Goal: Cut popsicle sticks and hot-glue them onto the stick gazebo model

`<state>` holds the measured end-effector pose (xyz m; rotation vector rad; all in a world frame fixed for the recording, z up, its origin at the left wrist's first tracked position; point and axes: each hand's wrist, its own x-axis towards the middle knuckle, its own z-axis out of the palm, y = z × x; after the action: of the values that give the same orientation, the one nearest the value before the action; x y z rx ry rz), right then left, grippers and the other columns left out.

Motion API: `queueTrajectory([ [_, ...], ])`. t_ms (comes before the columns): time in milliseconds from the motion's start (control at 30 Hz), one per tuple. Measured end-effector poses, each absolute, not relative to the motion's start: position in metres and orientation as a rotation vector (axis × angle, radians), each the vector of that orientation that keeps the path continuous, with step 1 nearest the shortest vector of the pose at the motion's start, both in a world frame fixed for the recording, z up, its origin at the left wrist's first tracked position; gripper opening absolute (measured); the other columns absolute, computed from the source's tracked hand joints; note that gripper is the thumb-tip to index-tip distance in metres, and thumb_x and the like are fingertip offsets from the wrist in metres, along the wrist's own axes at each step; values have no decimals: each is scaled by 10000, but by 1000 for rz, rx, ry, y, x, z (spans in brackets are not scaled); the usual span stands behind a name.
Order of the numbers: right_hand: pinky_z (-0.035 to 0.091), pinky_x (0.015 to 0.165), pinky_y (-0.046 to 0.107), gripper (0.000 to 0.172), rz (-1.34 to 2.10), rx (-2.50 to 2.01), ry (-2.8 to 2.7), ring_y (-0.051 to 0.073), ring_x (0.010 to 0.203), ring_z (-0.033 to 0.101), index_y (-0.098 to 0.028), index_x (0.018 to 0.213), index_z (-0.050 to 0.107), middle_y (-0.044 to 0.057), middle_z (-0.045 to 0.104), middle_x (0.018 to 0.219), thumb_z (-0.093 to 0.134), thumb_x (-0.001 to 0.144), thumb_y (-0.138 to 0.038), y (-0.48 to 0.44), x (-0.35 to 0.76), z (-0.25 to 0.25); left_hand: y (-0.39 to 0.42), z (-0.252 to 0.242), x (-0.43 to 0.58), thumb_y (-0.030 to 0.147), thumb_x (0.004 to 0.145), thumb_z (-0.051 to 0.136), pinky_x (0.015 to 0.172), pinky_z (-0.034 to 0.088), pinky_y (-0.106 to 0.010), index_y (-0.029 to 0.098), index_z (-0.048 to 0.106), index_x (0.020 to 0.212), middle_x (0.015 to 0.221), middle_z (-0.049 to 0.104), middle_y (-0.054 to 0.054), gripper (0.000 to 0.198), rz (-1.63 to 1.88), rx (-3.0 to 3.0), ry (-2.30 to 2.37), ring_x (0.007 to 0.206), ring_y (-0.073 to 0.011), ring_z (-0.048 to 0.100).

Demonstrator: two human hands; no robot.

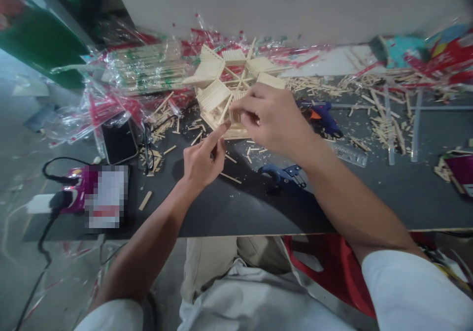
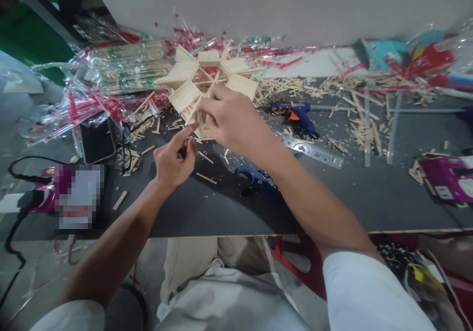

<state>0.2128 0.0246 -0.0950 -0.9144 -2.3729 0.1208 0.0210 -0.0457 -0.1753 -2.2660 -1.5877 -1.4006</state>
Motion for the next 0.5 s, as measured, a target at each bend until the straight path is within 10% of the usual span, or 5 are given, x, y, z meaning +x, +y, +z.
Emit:
queueTrajectory([
  [500, 552, 757, 363, 320, 252, -886, -2345, 193, 806, 619, -242, 1117, 761, 95, 663, 1018, 458, 1016, -229, 24, 213, -99, -46, -175, 20, 291, 1047, 509, 593, 482, -213, 213, 668, 1342, 635, 697, 28, 344, -1435, -2331, -1654, 496, -84, 559],
])
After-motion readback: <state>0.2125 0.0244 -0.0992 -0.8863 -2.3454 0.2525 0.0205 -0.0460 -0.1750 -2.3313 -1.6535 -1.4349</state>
